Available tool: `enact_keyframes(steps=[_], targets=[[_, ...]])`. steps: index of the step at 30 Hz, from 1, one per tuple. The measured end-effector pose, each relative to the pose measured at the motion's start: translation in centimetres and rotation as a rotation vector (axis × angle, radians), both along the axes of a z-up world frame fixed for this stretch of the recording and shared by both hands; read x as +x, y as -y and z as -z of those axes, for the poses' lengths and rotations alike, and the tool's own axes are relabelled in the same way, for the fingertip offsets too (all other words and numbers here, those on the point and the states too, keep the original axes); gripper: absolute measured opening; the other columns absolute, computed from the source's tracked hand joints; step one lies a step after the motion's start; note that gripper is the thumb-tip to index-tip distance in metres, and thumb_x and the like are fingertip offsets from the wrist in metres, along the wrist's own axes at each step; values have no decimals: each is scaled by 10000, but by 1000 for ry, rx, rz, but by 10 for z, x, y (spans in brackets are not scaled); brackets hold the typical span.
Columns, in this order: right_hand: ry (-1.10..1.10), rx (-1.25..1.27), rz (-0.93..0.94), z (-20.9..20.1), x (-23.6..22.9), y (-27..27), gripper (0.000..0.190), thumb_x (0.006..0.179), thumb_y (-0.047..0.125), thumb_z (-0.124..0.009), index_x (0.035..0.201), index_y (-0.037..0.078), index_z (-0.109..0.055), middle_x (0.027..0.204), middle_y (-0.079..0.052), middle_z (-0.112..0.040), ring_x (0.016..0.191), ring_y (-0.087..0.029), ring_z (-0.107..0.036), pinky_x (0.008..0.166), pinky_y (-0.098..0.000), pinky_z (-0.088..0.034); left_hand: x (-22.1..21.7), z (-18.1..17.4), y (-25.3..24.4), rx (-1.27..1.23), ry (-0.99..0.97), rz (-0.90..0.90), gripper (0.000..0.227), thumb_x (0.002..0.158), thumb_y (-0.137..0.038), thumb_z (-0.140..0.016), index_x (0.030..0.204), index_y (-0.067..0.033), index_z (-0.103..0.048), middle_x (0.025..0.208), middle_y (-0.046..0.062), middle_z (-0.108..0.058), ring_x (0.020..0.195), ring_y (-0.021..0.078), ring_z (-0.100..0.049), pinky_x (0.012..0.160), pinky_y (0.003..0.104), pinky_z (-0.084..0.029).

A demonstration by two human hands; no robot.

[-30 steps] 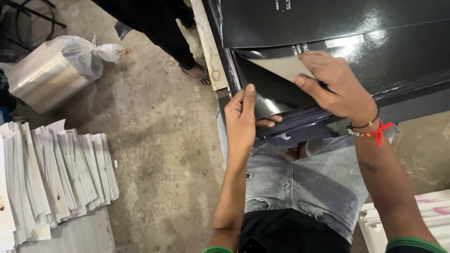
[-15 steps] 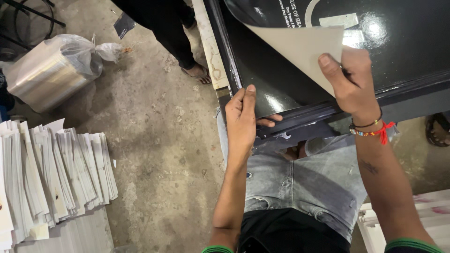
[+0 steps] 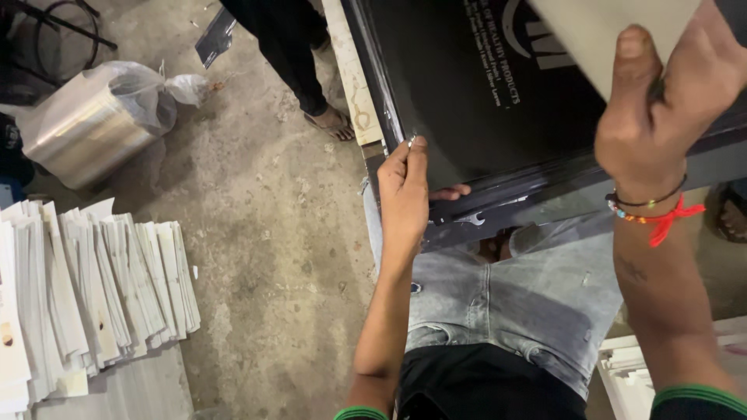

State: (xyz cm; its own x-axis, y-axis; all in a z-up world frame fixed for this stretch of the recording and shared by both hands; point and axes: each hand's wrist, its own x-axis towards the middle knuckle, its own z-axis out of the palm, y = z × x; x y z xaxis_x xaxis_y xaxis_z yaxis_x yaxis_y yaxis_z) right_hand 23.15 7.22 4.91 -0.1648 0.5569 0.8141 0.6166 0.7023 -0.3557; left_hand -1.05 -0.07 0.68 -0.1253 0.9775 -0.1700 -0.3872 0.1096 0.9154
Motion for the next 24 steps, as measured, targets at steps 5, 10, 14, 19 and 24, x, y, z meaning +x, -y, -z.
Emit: enact_keyframes(steps=[5, 10, 14, 19, 24], targets=[[230, 155, -114, -38, -30, 8, 173, 1046, -31, -602, 1195, -38, -690, 1164, -154, -722, 945, -290, -681, 863, -366, -461, -1, 6, -3, -5, 1, -24, 378, 1133, -282, -482, 916, 27, -506, 667, 75, -501, 549, 255, -712, 472, 281, -579], [563, -127, -254, -28, -69, 6, 356, 898, 71, -695, 1250, 113, -725, 1259, -41, -713, 1196, -256, -664, 1051, -423, -462, -1, 12, -4, -9, 27, -33, 323, 1073, -269, -479, 1038, 40, -568, 787, 137, -682, 546, 261, -712, 469, 284, -591], [567, -216, -305, -4, -76, -4, 584, 835, 139, -693, 1413, 174, -618, 1480, -27, -574, 1419, -273, -477, 1158, -474, -372, -3, 5, -1, -26, -56, -6, 356, 1082, -244, -510, 1017, 91, -616, 771, 177, -713, 580, 259, -735, 471, 291, -589], [454, -223, -371, 21, -71, -19, 528, 986, 405, -665, 1461, 202, -556, 1500, -28, -548, 1443, -275, -452, 1171, -544, -323, -3, 7, 4, -43, -225, -132, 284, 1074, -230, -540, 1029, 43, -602, 795, 153, -700, 536, 235, -688, 432, 262, -527], [386, -198, -367, 29, -73, -17, 691, 908, 668, -668, 1375, 161, -606, 1457, -56, -575, 1430, -290, -467, 1167, -546, -356, -17, 24, -4, 13, -197, -102, 298, 1127, -210, -531, 1080, 80, -576, 867, 173, -702, 580, 253, -664, 479, 263, -517]])
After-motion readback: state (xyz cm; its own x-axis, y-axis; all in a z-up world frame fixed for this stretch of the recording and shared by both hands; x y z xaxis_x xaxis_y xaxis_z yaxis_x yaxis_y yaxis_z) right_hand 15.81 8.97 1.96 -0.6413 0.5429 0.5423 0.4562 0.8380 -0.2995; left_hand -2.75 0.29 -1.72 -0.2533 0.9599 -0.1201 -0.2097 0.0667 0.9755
